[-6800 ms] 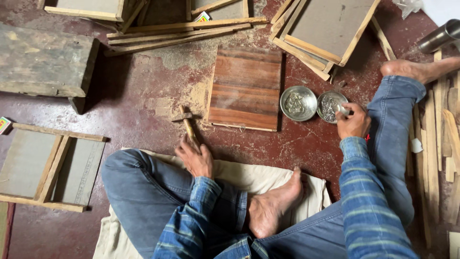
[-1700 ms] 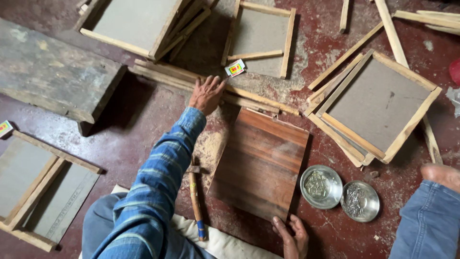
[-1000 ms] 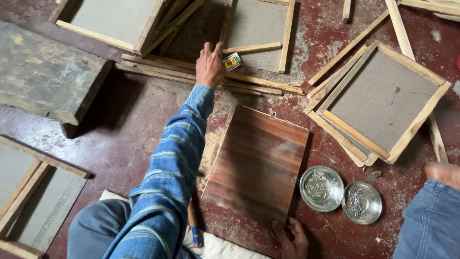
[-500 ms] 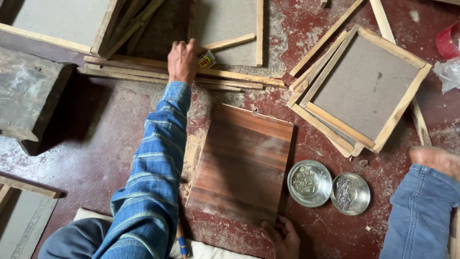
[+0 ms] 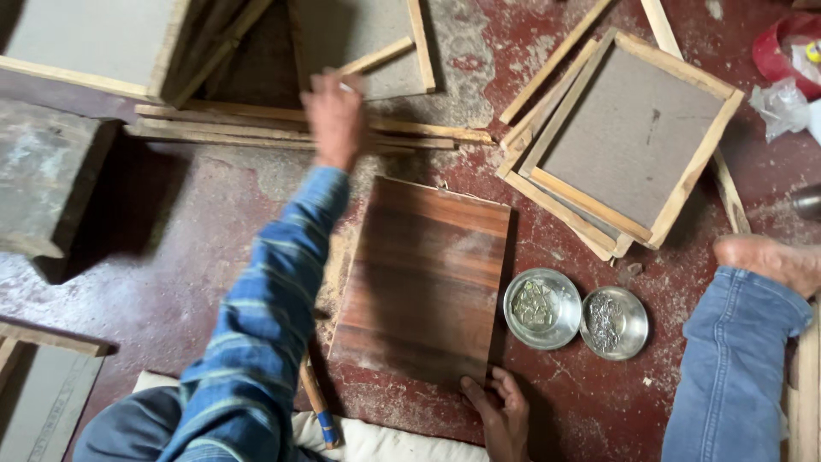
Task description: The person assembles wooden frames by hammering nails into wooden boards and attaching thin wooden strips. They use a hammer and a hand saw to cut and secure the pieces, working on multiple frames on the floor.
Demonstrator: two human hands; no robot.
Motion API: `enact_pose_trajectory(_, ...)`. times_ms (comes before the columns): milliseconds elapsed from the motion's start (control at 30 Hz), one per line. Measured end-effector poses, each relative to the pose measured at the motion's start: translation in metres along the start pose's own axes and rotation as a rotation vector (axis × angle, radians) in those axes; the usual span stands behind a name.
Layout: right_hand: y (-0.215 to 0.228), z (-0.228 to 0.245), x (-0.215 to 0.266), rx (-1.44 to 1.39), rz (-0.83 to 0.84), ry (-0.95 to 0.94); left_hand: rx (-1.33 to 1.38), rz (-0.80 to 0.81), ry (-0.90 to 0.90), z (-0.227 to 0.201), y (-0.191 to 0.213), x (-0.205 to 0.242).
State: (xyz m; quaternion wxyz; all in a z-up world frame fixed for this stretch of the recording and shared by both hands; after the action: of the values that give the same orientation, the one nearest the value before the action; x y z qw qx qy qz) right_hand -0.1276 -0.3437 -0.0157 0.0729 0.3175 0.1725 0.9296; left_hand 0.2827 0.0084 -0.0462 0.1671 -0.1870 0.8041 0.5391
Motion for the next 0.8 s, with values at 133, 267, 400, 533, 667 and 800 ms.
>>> enact_pose_trajectory(133, -0.004, -0.006, -0.005, -0.043, -0.009, -0.018, 0.540, 0.191, -0.268, -0.109, -0.018, 0.012)
enact_pose_trajectory(267, -0.004, -0.018, -0.016, -0.074, -0.035, -0.146, 0.467, 0.256, -0.193, -0.185, -0.039, 0.010)
enact_pose_trajectory(400, 0.001, -0.018, -0.021, 0.018, 0.018, -0.193, 0.542, 0.317, -0.127, -0.202, -0.046, -0.003)
enact_pose_trajectory(533, 0.000, -0.012, -0.018, 0.025, -0.004, -0.264, 0.370, 0.408, -0.266, -0.205, -0.053, -0.008)
enact_pose_trajectory(667, -0.003, -0.005, -0.014, -0.012, -0.044, -0.208, 0.471, 0.456, -0.156, -0.197, -0.061, -0.009)
enact_pose_trajectory(800, -0.004, -0.011, -0.013, -0.046, -0.038, -0.216, 0.591, 0.305, -0.204, -0.190, -0.062, -0.002)
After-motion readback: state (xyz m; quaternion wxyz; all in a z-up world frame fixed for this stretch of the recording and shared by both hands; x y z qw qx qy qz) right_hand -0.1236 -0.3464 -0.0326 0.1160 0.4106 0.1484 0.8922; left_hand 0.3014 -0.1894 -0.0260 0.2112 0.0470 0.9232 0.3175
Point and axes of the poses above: each hand's wrist, its own x-axis away from the middle knuckle, its own y-axis out of the back of the hand, z = x × y, the point moved 1 cm from there along -x, towards the middle knuckle, and after that the axes turned 12 degrees about x, right-handed, at the moved point
